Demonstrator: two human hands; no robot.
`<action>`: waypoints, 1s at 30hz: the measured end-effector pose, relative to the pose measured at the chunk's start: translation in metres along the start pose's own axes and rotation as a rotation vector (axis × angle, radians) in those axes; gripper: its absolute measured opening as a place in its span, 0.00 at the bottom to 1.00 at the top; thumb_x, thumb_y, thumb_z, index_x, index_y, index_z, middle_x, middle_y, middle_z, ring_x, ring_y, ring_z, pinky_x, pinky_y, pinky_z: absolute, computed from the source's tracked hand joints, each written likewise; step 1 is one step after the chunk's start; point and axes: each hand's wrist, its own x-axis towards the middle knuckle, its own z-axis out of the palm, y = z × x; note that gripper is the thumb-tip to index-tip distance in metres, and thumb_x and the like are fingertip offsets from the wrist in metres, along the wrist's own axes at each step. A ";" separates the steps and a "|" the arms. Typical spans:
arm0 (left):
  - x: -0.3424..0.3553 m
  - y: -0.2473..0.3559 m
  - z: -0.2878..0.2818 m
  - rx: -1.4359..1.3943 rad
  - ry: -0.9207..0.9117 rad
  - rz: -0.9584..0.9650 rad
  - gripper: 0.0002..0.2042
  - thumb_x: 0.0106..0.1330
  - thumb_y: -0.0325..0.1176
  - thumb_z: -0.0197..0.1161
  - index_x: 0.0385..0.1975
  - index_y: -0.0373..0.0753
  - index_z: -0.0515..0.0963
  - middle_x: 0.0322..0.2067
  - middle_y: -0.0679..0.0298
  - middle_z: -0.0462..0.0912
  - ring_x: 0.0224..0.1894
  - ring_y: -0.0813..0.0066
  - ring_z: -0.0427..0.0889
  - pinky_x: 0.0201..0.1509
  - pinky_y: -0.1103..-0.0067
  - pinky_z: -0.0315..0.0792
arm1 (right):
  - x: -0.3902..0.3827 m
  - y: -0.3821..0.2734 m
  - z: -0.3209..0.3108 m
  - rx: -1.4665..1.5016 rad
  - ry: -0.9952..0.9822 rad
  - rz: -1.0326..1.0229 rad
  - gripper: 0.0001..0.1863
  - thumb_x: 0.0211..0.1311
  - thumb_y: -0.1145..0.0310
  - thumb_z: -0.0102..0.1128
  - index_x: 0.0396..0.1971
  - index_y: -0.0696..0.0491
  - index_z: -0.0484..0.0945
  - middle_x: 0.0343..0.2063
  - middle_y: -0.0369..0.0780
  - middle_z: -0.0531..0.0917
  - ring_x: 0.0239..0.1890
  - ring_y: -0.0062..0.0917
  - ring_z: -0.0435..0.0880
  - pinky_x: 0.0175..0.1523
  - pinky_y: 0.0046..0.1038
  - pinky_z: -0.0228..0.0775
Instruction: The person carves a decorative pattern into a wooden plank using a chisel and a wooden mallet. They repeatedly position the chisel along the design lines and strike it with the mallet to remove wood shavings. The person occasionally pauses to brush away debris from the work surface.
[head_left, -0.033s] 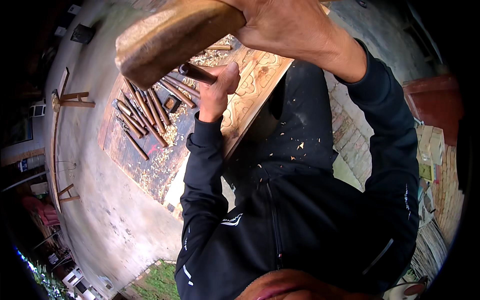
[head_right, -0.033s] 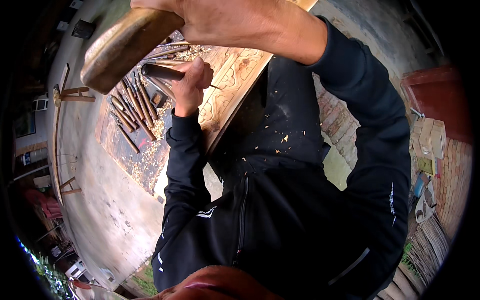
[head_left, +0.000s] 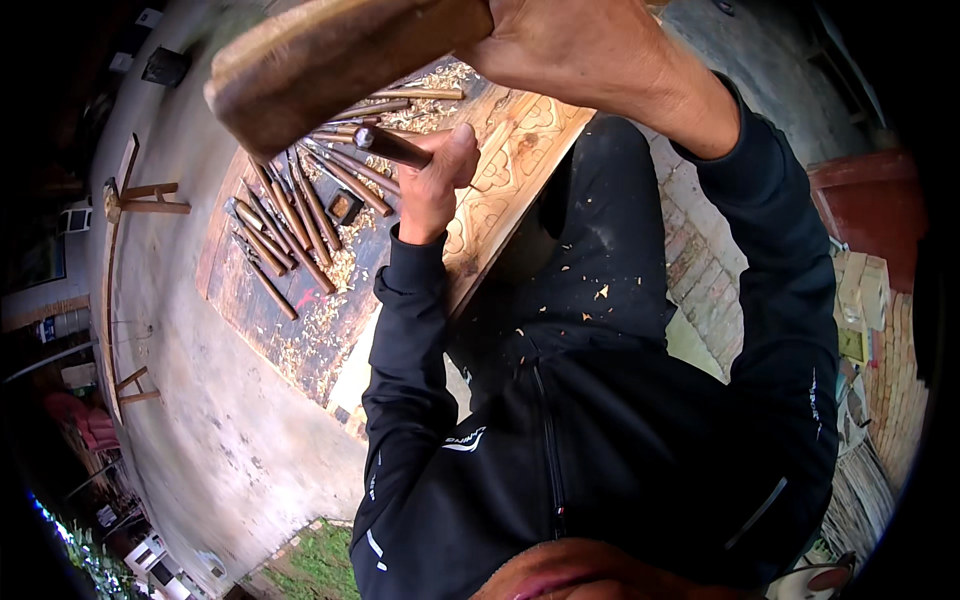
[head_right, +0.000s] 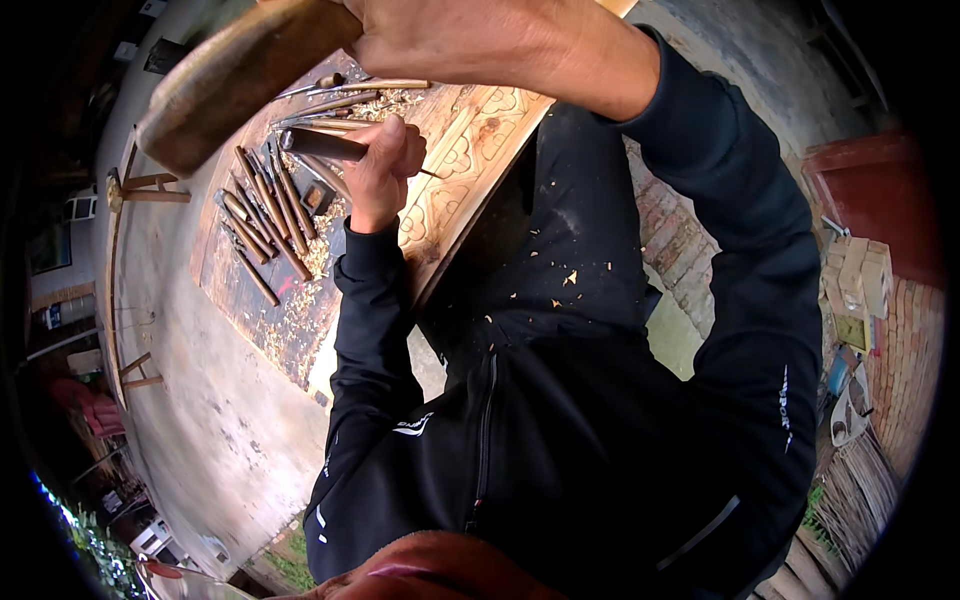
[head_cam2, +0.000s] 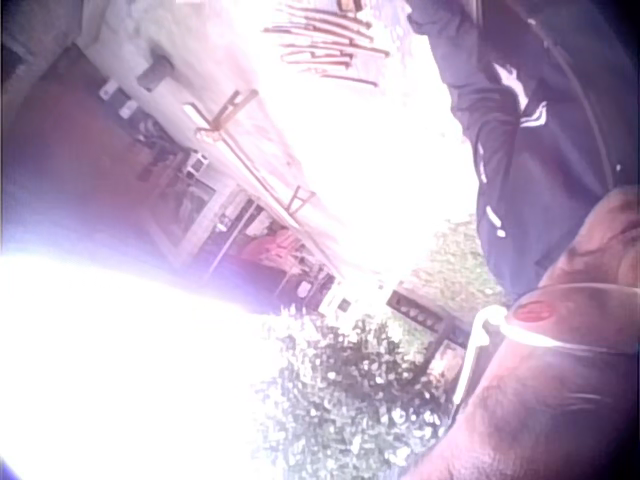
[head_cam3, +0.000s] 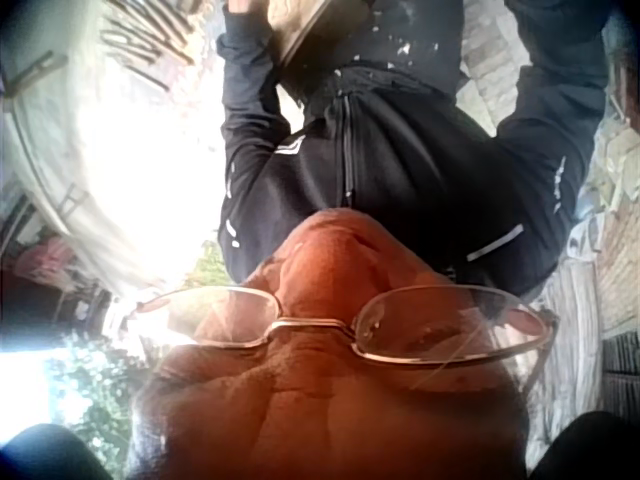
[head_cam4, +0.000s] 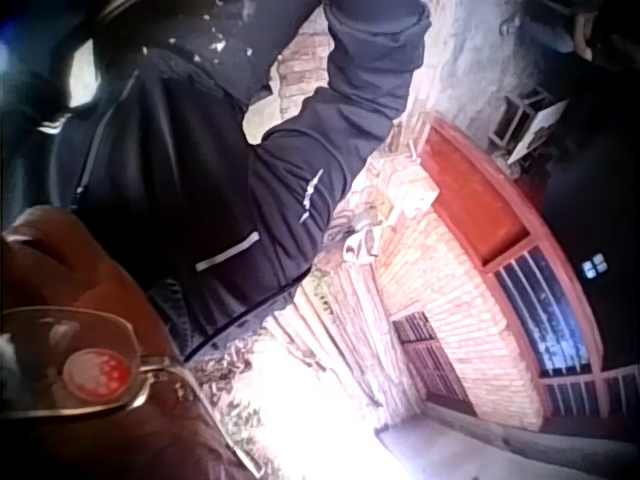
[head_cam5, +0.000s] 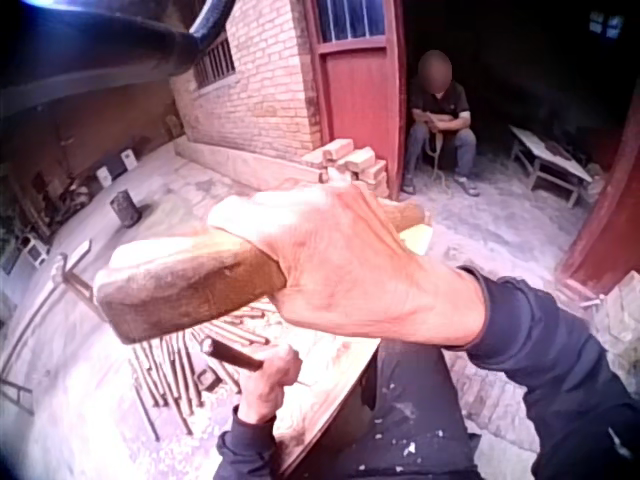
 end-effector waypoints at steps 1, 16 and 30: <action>-0.001 0.000 0.000 -0.051 0.042 -0.024 0.27 0.78 0.42 0.57 0.12 0.42 0.62 0.12 0.72 0.59 0.15 0.83 0.54 0.21 0.78 0.46 | 0.007 0.003 -0.004 0.034 0.012 0.034 0.16 0.48 0.76 0.64 0.41 0.54 0.83 0.28 0.46 0.85 0.33 0.44 0.86 0.38 0.38 0.76; -0.006 0.009 -0.017 -0.264 0.380 0.022 0.28 0.81 0.47 0.50 0.15 0.48 0.54 0.12 0.74 0.51 0.14 0.82 0.47 0.19 0.78 0.44 | -0.022 0.004 0.020 0.153 0.173 0.142 0.16 0.44 0.76 0.66 0.38 0.57 0.78 0.29 0.49 0.84 0.36 0.48 0.86 0.37 0.45 0.76; -0.032 -0.013 0.103 0.593 0.073 0.730 0.27 0.58 0.39 0.77 0.11 0.43 0.61 0.12 0.67 0.56 0.11 0.70 0.62 0.15 0.73 0.52 | -0.251 -0.007 -0.012 1.064 0.414 1.520 0.20 0.74 0.60 0.55 0.52 0.63 0.73 0.33 0.43 0.81 0.25 0.22 0.80 0.27 0.21 0.73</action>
